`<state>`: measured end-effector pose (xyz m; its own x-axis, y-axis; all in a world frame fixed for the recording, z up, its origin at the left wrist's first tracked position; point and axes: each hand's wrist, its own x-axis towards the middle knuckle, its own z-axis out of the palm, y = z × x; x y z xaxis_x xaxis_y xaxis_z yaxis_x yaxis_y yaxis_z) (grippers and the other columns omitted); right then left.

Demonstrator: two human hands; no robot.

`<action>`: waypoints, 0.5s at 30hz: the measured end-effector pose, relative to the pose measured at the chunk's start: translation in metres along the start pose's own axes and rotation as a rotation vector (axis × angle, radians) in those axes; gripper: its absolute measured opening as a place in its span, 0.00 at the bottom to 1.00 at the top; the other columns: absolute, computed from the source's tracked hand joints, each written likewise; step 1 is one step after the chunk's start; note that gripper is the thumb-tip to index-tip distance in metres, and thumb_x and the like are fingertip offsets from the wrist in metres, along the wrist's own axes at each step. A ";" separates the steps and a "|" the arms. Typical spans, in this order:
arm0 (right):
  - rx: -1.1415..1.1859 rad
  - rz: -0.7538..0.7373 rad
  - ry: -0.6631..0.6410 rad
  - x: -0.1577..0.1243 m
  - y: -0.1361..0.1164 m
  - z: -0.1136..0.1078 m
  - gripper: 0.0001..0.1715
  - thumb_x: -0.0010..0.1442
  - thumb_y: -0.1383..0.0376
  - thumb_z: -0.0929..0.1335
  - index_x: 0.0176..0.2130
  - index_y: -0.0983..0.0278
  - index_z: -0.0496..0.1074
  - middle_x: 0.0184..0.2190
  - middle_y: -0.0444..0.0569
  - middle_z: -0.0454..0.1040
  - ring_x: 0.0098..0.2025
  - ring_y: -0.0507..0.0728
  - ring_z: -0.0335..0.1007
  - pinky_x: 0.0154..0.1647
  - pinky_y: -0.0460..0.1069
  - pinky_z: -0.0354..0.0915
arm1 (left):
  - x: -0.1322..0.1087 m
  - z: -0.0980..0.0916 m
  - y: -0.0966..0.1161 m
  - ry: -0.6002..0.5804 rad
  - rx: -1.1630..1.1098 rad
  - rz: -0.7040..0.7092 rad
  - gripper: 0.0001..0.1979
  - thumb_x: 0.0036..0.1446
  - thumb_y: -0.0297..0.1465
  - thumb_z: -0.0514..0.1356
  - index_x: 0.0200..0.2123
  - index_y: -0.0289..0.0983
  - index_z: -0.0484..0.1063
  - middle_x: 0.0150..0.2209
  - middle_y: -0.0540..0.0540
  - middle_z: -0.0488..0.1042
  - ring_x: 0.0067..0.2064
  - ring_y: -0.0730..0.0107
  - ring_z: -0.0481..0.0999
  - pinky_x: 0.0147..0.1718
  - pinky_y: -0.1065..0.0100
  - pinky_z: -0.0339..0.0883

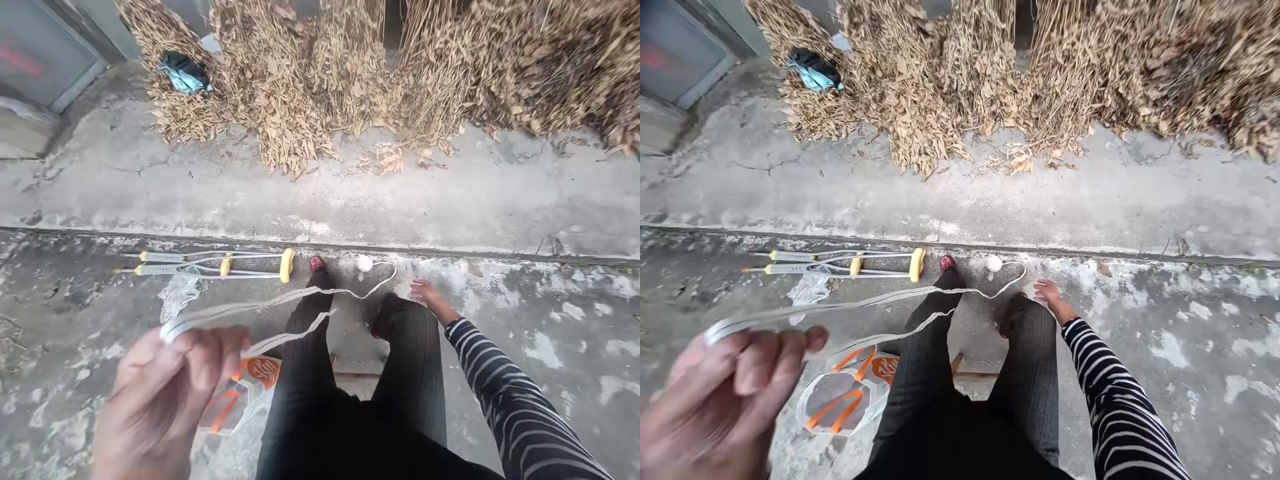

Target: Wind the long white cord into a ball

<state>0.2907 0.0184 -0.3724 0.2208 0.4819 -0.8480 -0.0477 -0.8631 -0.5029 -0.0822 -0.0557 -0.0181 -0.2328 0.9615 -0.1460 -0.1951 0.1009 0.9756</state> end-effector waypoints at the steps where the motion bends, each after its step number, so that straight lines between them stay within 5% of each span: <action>1: 0.009 -0.029 0.029 -0.016 -0.004 -0.007 0.14 0.69 0.62 0.70 0.50 0.68 0.72 0.43 0.50 0.75 0.39 0.52 0.74 0.38 0.49 0.75 | 0.001 0.002 0.001 -0.013 -0.008 0.036 0.12 0.54 0.36 0.63 0.19 0.47 0.76 0.14 0.55 0.69 0.18 0.70 0.69 0.24 0.60 0.74; 6: 0.076 -0.350 0.027 -0.116 -0.035 -0.010 0.09 0.59 0.72 0.74 0.41 0.65 0.74 0.39 0.48 0.76 0.34 0.50 0.72 0.32 0.43 0.73 | 0.006 0.023 0.012 -0.233 -0.186 0.122 0.05 0.58 0.36 0.68 0.33 0.41 0.78 0.23 0.52 0.76 0.29 0.69 0.80 0.38 0.62 0.79; 11: 0.078 -0.644 -0.269 -0.238 -0.055 0.033 0.16 0.52 0.60 0.79 0.40 0.63 0.80 0.38 0.48 0.79 0.42 0.55 0.76 0.43 0.50 0.77 | 0.009 0.056 -0.007 -0.412 -0.262 0.056 0.11 0.63 0.37 0.65 0.43 0.36 0.76 0.35 0.47 0.82 0.41 0.68 0.84 0.50 0.63 0.76; 15: 0.110 -0.992 -0.532 -0.308 -0.059 0.059 0.24 0.53 0.54 0.79 0.47 0.58 0.80 0.48 0.49 0.79 0.51 0.57 0.75 0.51 0.53 0.75 | 0.000 0.073 -0.031 -0.493 -0.284 0.016 0.11 0.65 0.35 0.63 0.47 0.35 0.75 0.42 0.43 0.83 0.48 0.65 0.83 0.55 0.61 0.72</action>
<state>0.1683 -0.0698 -0.0913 -0.2330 0.9723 -0.0162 -0.1735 -0.0580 -0.9831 -0.0064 -0.0402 -0.0364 0.2208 0.9749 0.0287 -0.4598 0.0781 0.8846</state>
